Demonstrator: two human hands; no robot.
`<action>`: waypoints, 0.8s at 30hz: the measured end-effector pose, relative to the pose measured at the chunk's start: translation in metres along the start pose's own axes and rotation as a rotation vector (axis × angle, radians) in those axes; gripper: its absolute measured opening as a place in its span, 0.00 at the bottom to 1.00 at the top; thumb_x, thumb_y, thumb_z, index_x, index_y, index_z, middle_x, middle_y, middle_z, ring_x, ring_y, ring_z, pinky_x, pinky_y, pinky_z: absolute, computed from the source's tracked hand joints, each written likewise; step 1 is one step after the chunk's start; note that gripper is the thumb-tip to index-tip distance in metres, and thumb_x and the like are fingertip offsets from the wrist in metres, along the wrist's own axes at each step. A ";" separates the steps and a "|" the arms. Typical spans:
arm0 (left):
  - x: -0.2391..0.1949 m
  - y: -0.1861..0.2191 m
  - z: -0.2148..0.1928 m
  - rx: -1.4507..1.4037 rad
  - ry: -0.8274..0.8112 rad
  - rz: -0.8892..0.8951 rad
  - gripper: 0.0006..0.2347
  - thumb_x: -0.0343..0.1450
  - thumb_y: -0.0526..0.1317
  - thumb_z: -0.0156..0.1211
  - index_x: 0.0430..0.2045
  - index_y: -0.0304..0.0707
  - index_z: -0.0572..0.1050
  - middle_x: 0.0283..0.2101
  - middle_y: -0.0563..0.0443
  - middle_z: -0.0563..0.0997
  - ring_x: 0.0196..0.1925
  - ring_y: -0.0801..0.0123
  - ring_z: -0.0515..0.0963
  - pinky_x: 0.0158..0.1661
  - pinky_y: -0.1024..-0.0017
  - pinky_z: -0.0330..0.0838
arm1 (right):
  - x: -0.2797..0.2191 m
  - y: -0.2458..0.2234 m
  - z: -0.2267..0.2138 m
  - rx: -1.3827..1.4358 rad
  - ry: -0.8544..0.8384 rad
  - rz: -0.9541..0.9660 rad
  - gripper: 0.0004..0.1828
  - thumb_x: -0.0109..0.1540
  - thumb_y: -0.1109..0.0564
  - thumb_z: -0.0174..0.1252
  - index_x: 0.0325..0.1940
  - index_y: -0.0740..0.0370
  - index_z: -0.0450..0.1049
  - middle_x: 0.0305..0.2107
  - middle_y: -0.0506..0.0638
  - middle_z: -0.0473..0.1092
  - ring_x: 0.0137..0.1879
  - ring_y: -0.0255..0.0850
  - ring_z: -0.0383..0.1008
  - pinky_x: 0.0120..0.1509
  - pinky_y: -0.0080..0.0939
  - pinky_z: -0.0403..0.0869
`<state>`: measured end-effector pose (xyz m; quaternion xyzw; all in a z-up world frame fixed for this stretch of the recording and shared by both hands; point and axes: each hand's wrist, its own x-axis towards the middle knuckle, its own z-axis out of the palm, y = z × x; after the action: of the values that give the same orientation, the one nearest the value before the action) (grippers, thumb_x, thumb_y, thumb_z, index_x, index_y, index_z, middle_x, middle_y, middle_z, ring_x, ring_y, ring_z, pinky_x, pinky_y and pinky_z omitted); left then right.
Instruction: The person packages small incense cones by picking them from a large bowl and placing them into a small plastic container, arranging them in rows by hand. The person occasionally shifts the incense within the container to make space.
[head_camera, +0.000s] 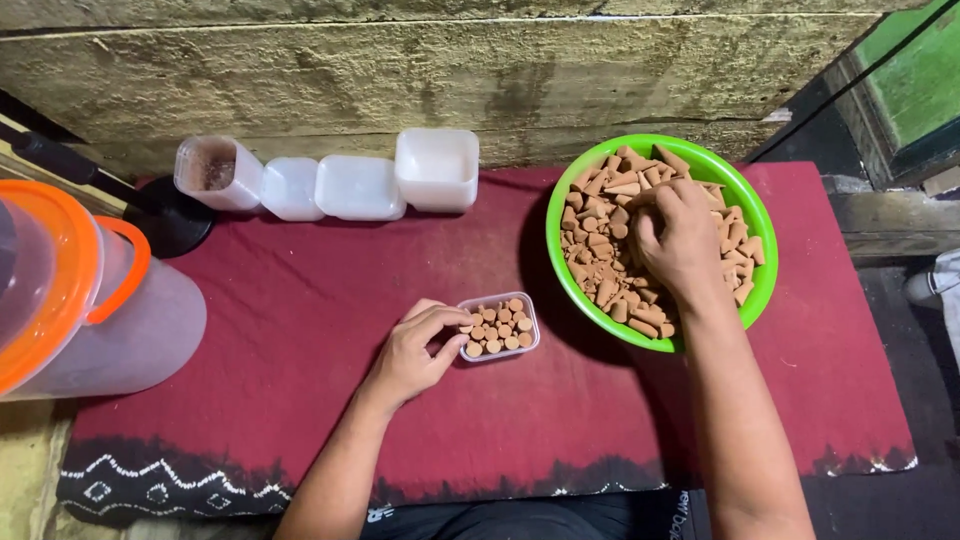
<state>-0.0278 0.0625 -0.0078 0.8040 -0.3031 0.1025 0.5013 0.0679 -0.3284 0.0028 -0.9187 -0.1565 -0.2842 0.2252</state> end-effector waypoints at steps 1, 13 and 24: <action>0.000 0.000 -0.001 0.000 -0.001 0.001 0.07 0.69 0.34 0.65 0.39 0.45 0.82 0.39 0.52 0.86 0.42 0.54 0.83 0.44 0.62 0.77 | -0.002 0.006 0.004 0.000 0.001 0.001 0.08 0.62 0.62 0.61 0.43 0.51 0.78 0.39 0.54 0.71 0.47 0.55 0.75 0.55 0.53 0.74; -0.007 -0.006 -0.004 0.133 -0.103 0.003 0.05 0.68 0.39 0.66 0.35 0.51 0.80 0.41 0.61 0.84 0.46 0.61 0.79 0.43 0.66 0.70 | -0.010 0.016 0.007 0.009 -0.036 0.083 0.08 0.62 0.61 0.61 0.43 0.51 0.78 0.36 0.54 0.70 0.46 0.56 0.74 0.54 0.54 0.74; -0.003 -0.004 -0.007 0.210 -0.121 0.049 0.02 0.67 0.37 0.64 0.29 0.50 0.79 0.42 0.58 0.81 0.47 0.58 0.78 0.42 0.66 0.68 | -0.008 0.014 0.006 0.034 -0.049 0.073 0.07 0.62 0.60 0.62 0.43 0.50 0.78 0.35 0.54 0.70 0.46 0.56 0.74 0.53 0.54 0.74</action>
<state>-0.0271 0.0710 -0.0088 0.8491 -0.3401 0.0971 0.3923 0.0706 -0.3388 -0.0109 -0.9265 -0.1329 -0.2505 0.2472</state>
